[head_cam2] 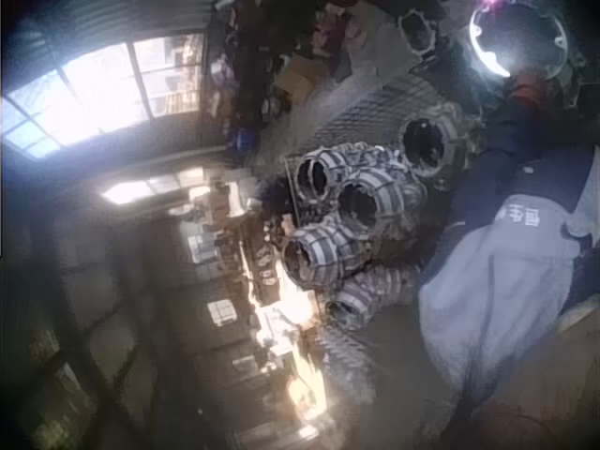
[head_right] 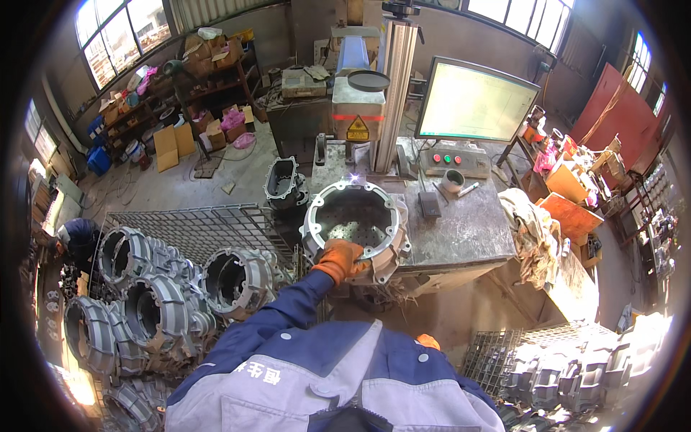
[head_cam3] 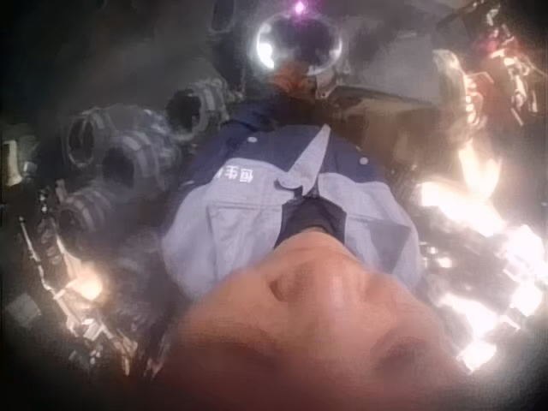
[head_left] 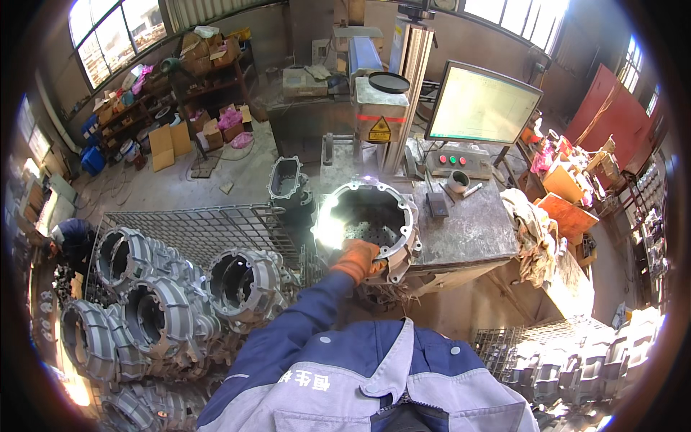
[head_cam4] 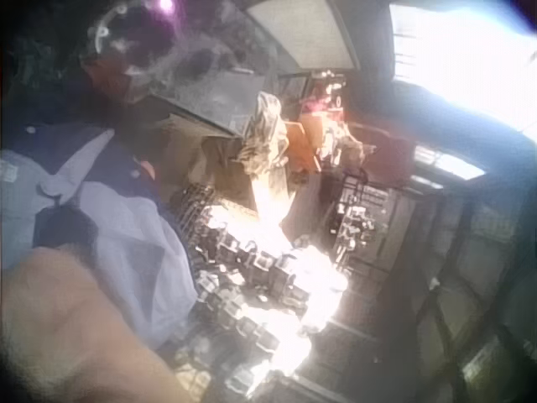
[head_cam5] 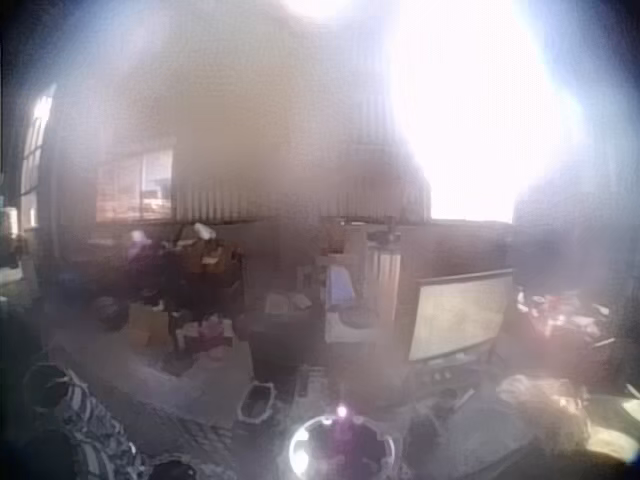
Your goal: The person repeatedly picks up metal housings from a wire basket, places them on a grinding machine, and grinds the inner surfaces. After each part is processed, it is returned to the basket. The cycle continues with multiple parts throughout the clip.
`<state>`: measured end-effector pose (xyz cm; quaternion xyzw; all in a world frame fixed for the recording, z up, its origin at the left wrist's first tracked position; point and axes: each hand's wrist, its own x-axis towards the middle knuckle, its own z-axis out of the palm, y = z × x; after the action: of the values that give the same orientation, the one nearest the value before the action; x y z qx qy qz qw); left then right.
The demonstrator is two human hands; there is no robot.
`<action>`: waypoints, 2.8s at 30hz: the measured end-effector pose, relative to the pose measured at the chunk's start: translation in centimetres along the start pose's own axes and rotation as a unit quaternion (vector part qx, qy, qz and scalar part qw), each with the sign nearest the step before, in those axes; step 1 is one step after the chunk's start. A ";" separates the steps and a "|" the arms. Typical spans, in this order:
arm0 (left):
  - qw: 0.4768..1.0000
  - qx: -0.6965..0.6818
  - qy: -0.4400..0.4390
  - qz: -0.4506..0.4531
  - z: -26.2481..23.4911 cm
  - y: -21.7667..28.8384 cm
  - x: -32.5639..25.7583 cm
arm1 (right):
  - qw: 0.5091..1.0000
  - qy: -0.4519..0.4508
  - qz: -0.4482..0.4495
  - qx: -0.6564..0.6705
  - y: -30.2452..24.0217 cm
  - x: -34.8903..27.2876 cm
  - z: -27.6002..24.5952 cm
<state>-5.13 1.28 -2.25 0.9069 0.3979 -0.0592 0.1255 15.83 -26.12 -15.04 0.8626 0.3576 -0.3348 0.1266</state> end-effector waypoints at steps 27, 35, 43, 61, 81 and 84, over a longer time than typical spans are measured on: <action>1.000 -0.001 -0.012 0.007 -0.7 0.5 -0.5 | 1.000 -0.004 -0.005 0.009 -0.6 0.1 0.3; 1.000 0.018 -0.014 0.015 -0.4 0.5 -0.2 | 1.000 -0.006 -0.008 0.008 -0.3 0.2 0.4; 0.997 -0.033 0.060 0.027 0.2 0.1 -0.9 | 1.000 -0.009 -0.005 0.006 0.0 0.5 0.5; 0.997 -0.022 0.068 0.026 0.0 0.1 -1.2 | 0.950 -0.087 -0.120 0.276 -1.7 4.5 -1.7; 0.999 -0.036 -0.005 -0.007 -3.3 2.7 0.3 | 0.507 -0.464 -0.124 0.716 -10.9 6.9 -5.2; 0.991 -0.124 0.008 0.047 -2.5 2.8 1.3 | 0.493 -0.464 -0.111 0.728 -11.4 6.5 -5.2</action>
<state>-2.12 1.05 0.34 0.9025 0.3601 0.0040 0.2363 13.74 -12.15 -15.29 0.3226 -0.0305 -0.8394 -0.4363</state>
